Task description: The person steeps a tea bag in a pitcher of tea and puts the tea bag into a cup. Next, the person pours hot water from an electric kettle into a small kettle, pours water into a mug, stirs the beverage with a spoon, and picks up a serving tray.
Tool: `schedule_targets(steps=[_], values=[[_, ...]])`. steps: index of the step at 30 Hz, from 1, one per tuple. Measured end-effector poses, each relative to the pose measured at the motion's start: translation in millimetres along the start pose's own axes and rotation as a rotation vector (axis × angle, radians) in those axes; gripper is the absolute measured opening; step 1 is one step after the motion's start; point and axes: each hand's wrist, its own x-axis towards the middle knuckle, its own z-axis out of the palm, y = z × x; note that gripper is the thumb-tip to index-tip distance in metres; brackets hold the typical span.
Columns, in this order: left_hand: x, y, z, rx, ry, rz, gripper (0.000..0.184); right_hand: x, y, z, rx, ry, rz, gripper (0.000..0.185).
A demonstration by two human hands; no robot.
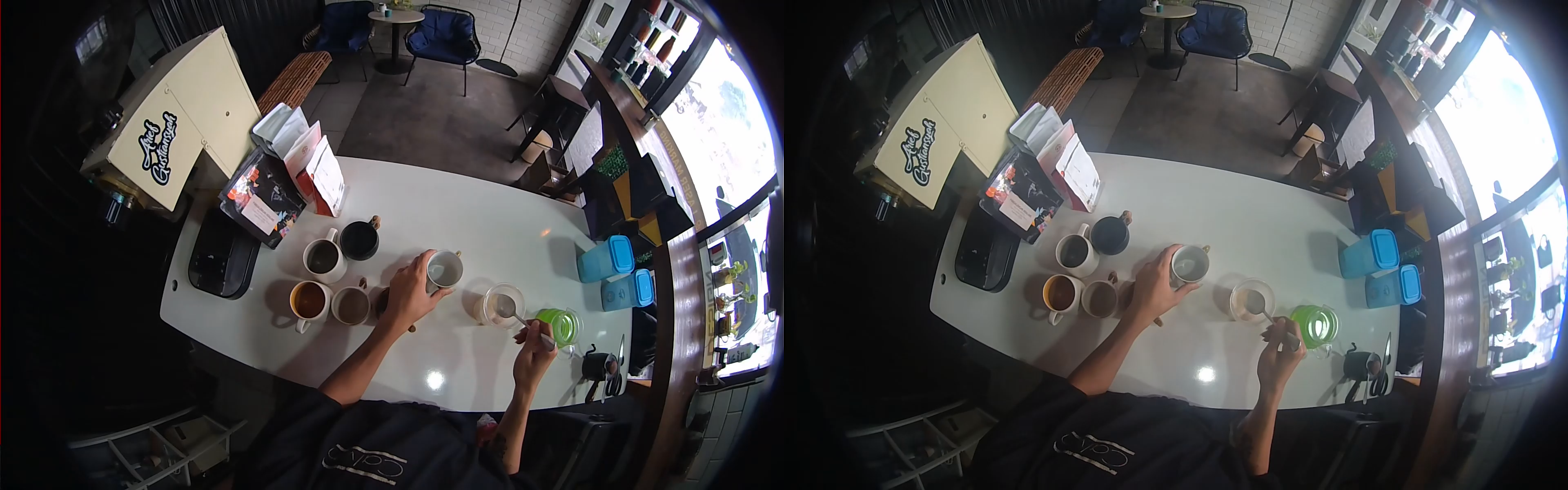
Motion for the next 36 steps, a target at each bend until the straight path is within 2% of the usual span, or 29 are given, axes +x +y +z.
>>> schedule_targets(steps=[7, 10, 12, 14, 15, 16, 19, 20, 22, 23, 25, 36], values=[[5, 3, -3, -0.009, -0.014, -0.068, 0.082, 2, -5, 0, -0.006, 0.017, -0.013, 0.031], [3, 2, -22, -0.027, -0.013, -0.04, 0.088, 1, -2, -1, 0.033, 0.03, -0.02, 0.032], [5, -16, -45, 0.051, 0.091, 0.115, 0.092, 0, -3, -2, 0.061, 0.033, -0.002, 0.032], [11, -32, -77, 0.181, 0.128, 0.096, 0.08, -1, -1, -1, 0.088, 0.041, 0.019, 0.032], [17, -33, -96, 0.238, 0.116, 0.066, 0.075, -2, 1, -1, 0.09, 0.043, 0.015, 0.032], [23, -32, -113, 0.245, 0.021, -0.075, 0.075, -2, 3, -2, 0.09, 0.045, 0.012, 0.031], [36, -83, -119, 0.552, -0.013, -0.044, 0.082, -4, 2, 0, 0.114, 0.054, 0.034, 0.031], [37, -92, -119, 0.556, -0.018, -0.045, 0.082, -5, 3, 0, 0.116, 0.054, 0.04, 0.031], [44, -99, -120, 0.733, -0.237, -0.144, 0.087, -3, 5, 0, 0.123, 0.05, 0.043, 0.03], [49, -103, -121, 0.734, -0.242, -0.137, 0.087, -3, 5, 0, 0.123, 0.057, 0.048, 0.03], [55, -108, -122, 0.645, -0.437, -0.243, 0.09, -4, 4, -1, 0.145, 0.061, 0.062, 0.03], [53, -73, -99, 0.646, -0.411, -0.187, 0.087, -8, 8, 2, 0.178, 0.042, 0.089, 0.026]])
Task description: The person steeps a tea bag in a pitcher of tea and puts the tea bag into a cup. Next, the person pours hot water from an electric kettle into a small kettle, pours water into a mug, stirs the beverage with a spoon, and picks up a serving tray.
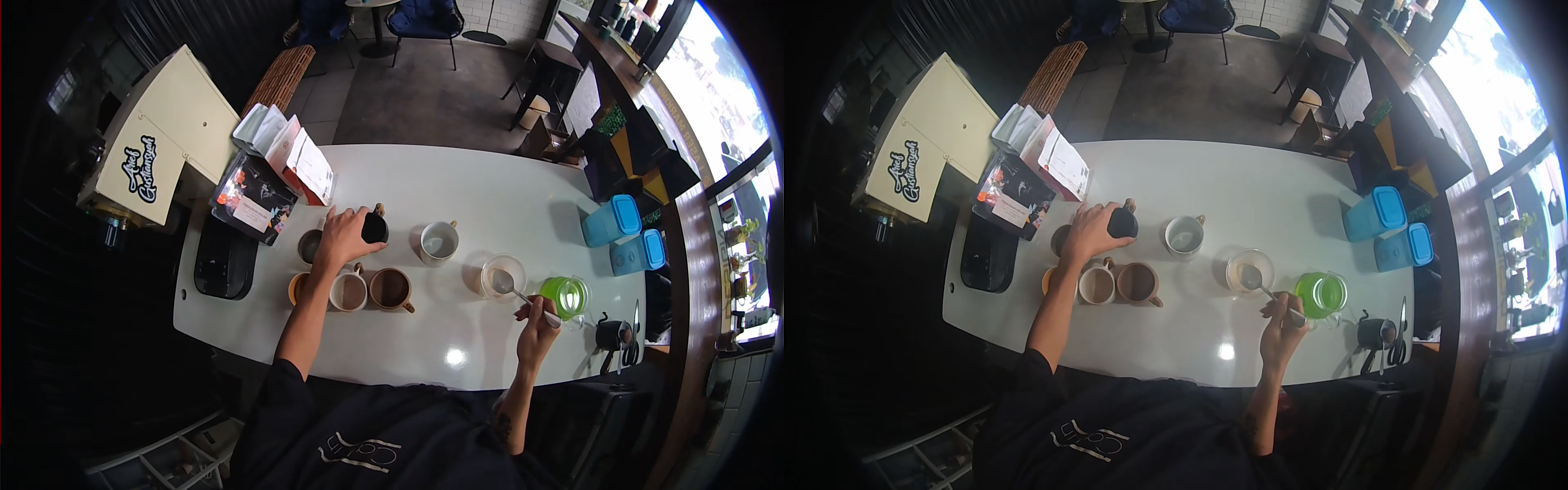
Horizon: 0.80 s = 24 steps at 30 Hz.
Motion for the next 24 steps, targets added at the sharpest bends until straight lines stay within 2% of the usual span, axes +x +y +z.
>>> schedule_targets(steps=[9, 18, 24], values=[[-25, 41, 5, -0.03, 0.017, 0.043, 0.085, 1, 1, -4, -0.01, -0.006, 0.005, 0.027], [-39, 37, 25, -0.191, 0.102, 0.059, 0.086, 3, 2, -3, -0.011, -0.026, 0.004, 0.027], [-41, 41, 20, -0.28, 0.049, -0.016, 0.088, 5, 1, -2, -0.025, -0.022, 0.004, 0.028]])
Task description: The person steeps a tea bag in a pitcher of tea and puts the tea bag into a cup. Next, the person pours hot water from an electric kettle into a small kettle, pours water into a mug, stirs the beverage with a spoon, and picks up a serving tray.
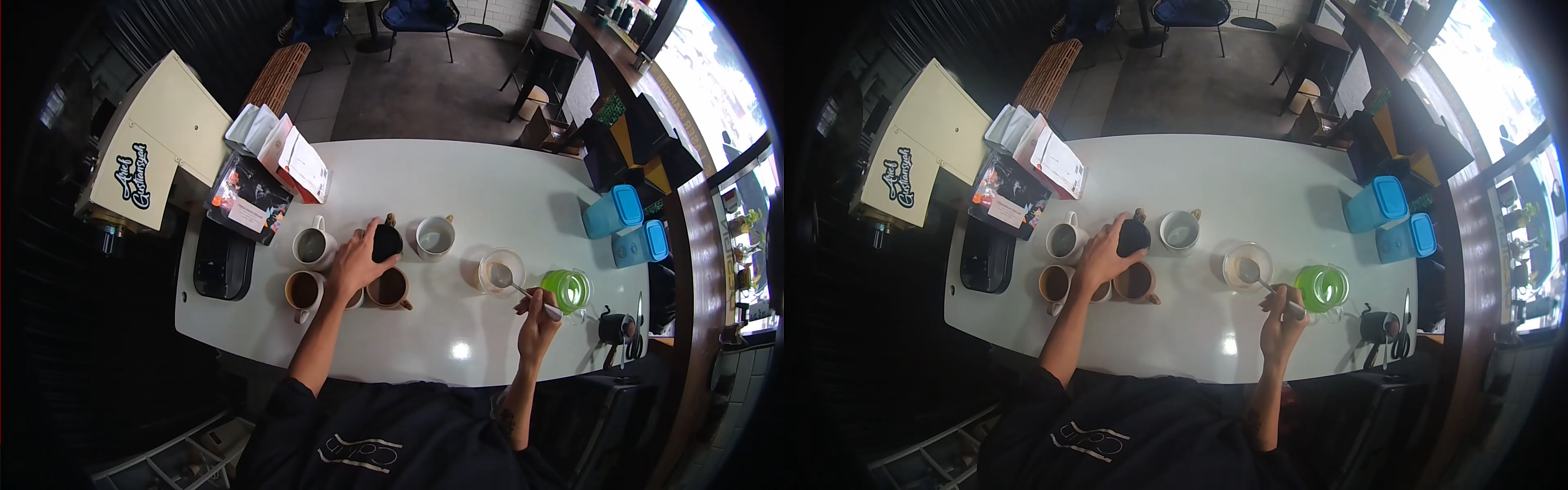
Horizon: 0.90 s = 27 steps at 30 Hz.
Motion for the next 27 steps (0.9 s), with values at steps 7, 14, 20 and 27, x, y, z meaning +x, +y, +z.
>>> schedule_targets(steps=[7, 14, 20, 27], values=[[20, 6, 4, -0.026, 0.054, -0.051, 0.09, 2, 1, 0, 0.027, -0.018, 0.002, 0.028], [28, 3, -6, -0.017, 0.166, -0.055, 0.085, 2, 3, -1, 0.038, -0.013, 0.004, 0.028], [-48, -15, -45, -0.22, 0.025, 0.087, 0.088, 3, 4, -2, 0.055, -0.014, 0.008, 0.03], [-84, -30, -23, 0.211, -0.113, 0.2, 0.106, 10, 5, -4, 0.012, -0.025, -0.011, 0.031]])
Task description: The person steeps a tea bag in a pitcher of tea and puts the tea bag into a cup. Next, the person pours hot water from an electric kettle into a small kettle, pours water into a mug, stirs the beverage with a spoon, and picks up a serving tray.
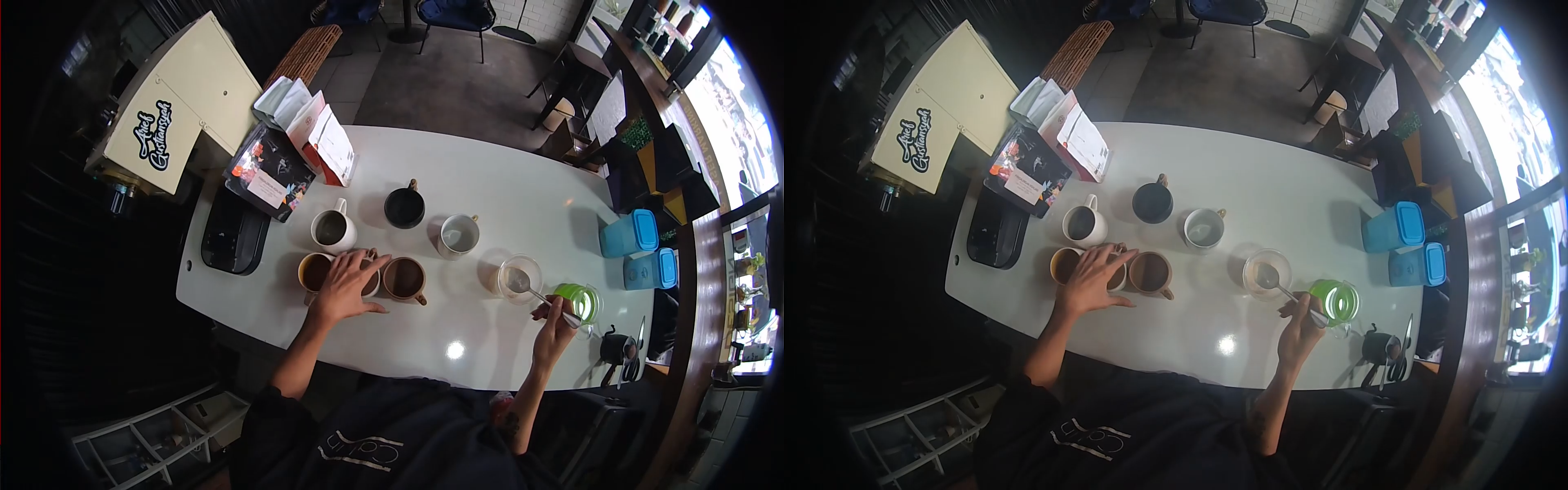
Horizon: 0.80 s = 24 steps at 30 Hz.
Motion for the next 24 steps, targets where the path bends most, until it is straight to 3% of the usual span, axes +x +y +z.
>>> schedule_targets(steps=[5, 16, 21, 24], values=[[4, 10, 16, 0.021, 0.121, -0.031, 0.091, 1, -3, -1, 0.003, 0.008, 0.026, 0.029], [7, 25, 31, -0.072, 0.186, -0.022, 0.083, 0, -28, -14, -0.096, -0.011, -0.021, 0.03], [9, 41, 37, -0.085, 0.195, 0.003, 0.083, 3, -41, -14, -0.256, -0.047, -0.151, 0.008], [12, 49, 40, -0.069, 0.201, 0.02, 0.083, 4, -55, -11, -0.311, -0.077, -0.189, 0.008]])
